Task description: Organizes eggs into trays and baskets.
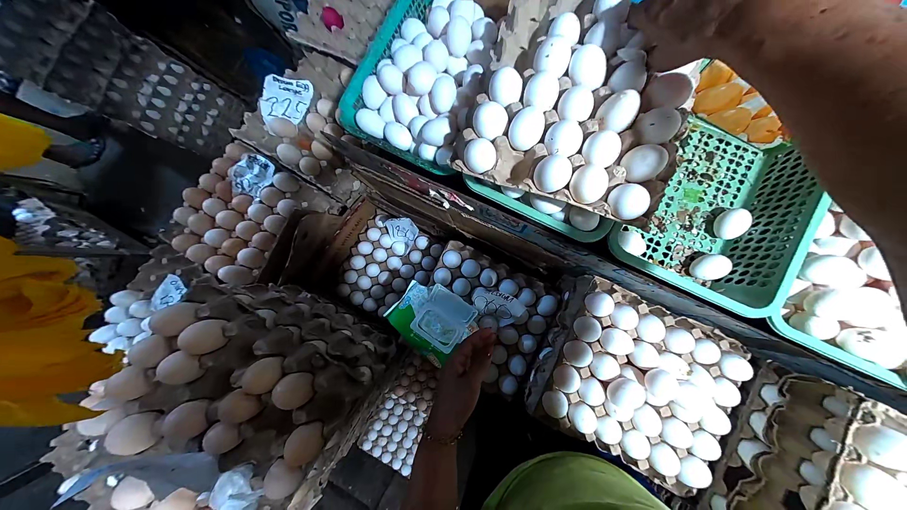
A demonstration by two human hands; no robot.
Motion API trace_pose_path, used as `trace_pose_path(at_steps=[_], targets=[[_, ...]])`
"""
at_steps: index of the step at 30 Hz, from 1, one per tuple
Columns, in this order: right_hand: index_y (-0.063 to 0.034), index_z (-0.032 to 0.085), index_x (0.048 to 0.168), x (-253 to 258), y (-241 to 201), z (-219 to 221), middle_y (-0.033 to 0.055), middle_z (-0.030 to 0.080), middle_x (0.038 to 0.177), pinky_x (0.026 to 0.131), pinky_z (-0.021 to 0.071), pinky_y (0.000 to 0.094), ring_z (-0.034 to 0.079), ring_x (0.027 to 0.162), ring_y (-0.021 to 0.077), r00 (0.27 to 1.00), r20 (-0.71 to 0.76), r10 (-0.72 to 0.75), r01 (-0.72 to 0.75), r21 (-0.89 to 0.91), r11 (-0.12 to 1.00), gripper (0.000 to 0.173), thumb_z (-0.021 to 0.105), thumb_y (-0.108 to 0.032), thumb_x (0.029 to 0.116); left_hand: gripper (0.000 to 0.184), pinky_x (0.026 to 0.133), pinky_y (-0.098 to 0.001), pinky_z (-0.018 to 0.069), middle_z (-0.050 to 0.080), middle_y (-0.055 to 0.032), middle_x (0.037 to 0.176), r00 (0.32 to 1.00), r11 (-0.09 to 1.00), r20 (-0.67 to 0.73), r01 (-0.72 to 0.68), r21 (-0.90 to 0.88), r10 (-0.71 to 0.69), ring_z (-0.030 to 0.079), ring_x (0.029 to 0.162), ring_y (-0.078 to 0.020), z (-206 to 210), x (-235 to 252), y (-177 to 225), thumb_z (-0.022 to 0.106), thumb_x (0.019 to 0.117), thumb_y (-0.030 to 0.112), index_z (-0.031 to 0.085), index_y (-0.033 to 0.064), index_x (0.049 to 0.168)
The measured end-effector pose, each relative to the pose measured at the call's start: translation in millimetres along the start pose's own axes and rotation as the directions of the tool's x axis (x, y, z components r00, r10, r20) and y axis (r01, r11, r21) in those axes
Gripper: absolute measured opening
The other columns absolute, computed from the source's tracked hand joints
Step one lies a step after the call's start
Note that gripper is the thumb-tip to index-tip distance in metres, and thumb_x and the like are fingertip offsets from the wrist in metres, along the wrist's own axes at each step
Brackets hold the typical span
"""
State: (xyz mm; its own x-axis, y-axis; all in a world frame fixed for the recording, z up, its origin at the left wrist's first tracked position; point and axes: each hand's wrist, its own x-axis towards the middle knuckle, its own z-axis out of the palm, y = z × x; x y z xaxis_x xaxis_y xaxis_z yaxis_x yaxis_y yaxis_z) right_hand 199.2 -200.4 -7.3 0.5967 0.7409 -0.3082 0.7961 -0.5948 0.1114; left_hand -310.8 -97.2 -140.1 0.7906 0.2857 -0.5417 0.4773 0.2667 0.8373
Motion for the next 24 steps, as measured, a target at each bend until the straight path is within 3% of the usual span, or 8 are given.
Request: trace_pose_path(at_steps=[4, 7, 9, 12, 14, 17, 21, 24], targets=[[0.0138, 0.053, 0.134, -6, -12, -4, 0.0361, 0.060, 0.124, 0.099, 0.0424, 0.0639, 0.056, 0.122, 0.0516, 0.997, 0.049, 0.064, -0.065, 0.021, 0.998, 0.041, 0.062, -0.001, 0.0964, 0.038, 0.107, -0.0310, 0.0497, 0.062, -0.0143, 0.136, 1.000, 1.000, 0.001, 0.012, 0.010, -0.012, 0.061, 0.124, -0.0156, 1, -3, -2, 0.052, 0.1036, 0.008, 0.055, -0.0043, 0.139], [0.0144, 0.049, 0.139, -6, -16, -6, 0.0370, 0.056, 0.133, 0.108, 0.0381, 0.0596, 0.052, 0.129, 0.0502, 0.994, 0.059, 0.094, -0.104, 0.179, 0.978, 0.043, 0.058, 0.005, 0.0976, 0.038, 0.107, -0.0306, 0.0492, 0.061, -0.0142, 0.138, 0.999, 0.999, 0.006, 0.035, 0.014, -0.035, 0.060, 0.126, -0.0154, 3, -5, -2, 0.051, 0.1038, 0.008, 0.055, -0.0040, 0.140], [0.0133, 0.057, 0.130, -11, -17, -12, 0.0351, 0.061, 0.123, 0.103, 0.0425, 0.0568, 0.058, 0.120, 0.0480, 0.999, -0.014, 0.052, -0.047, 0.252, 0.967, 0.036, 0.060, 0.008, 0.0948, 0.038, 0.107, -0.0302, 0.0493, 0.061, -0.0138, 0.138, 0.999, 0.999, 0.007, 0.036, 0.012, -0.036, 0.060, 0.126, -0.0151, 3, -5, -3, 0.051, 0.1038, 0.008, 0.055, -0.0038, 0.139], [0.0119, 0.063, 0.101, -24, -19, -19, 0.0267, 0.063, 0.092, 0.083, 0.0478, 0.0487, 0.061, 0.089, 0.0362, 0.989, -0.145, -0.028, 0.081, 0.375, 0.923, 0.014, 0.066, 0.011, 0.0874, 0.038, 0.107, -0.0307, 0.0494, 0.062, -0.0140, 0.137, 1.000, 1.000, 0.001, 0.022, 0.003, -0.022, 0.060, 0.126, -0.0156, 0, -6, -7, 0.052, 0.1034, 0.007, 0.054, -0.0041, 0.140], [0.0098, 0.065, 0.104, -26, -3, -13, 0.0213, 0.064, 0.094, 0.088, 0.0501, 0.0391, 0.062, 0.090, 0.0255, 0.993, -0.118, -0.028, 0.085, 0.510, 0.856, 0.016, 0.066, 0.012, 0.0882, 0.038, 0.107, -0.0312, 0.0498, 0.062, -0.0145, 0.137, 1.000, 1.000, -0.006, 0.012, -0.002, -0.012, 0.061, 0.126, -0.0159, -2, -6, -9, 0.052, 0.1030, 0.007, 0.054, -0.0046, 0.139], [0.0078, 0.063, 0.104, -37, -2, -15, 0.0127, 0.061, 0.092, 0.084, 0.0520, 0.0208, 0.061, 0.085, 0.0091, 0.994, -0.092, 0.052, 0.028, 0.705, 0.708, 0.021, 0.064, 0.019, 0.0861, 0.037, 0.106, -0.0311, 0.0504, 0.062, -0.0147, 0.137, 1.000, 1.000, -0.011, 0.009, -0.004, -0.009, 0.061, 0.125, -0.0162, -3, -6, -10, 0.052, 0.1034, 0.007, 0.055, -0.0048, 0.139], [0.0087, 0.063, 0.107, -32, -17, -21, 0.0209, 0.063, 0.095, 0.088, 0.0498, 0.0372, 0.062, 0.091, 0.0258, 0.991, -0.117, -0.069, 0.115, 0.456, 0.882, 0.019, 0.067, 0.011, 0.0882, 0.038, 0.107, -0.0315, 0.0501, 0.062, -0.0149, 0.137, 1.000, 0.999, -0.007, 0.028, 0.025, -0.028, 0.061, 0.125, -0.0163, 2, -3, -8, 0.052, 0.1027, 0.006, 0.055, -0.0051, 0.139], [0.0102, 0.061, 0.127, -27, -23, -26, 0.0294, 0.064, 0.120, 0.104, 0.0455, 0.0462, 0.061, 0.116, 0.0381, 0.999, -0.012, -0.030, 0.032, 0.375, 0.926, 0.030, 0.062, 0.005, 0.0967, 0.037, 0.107, -0.0310, 0.0501, 0.063, -0.0143, 0.137, 0.999, 0.999, 0.008, 0.031, 0.035, -0.031, 0.061, 0.125, -0.0159, 10, 0, -2, 0.052, 0.1033, 0.006, 0.055, -0.0047, 0.139]])
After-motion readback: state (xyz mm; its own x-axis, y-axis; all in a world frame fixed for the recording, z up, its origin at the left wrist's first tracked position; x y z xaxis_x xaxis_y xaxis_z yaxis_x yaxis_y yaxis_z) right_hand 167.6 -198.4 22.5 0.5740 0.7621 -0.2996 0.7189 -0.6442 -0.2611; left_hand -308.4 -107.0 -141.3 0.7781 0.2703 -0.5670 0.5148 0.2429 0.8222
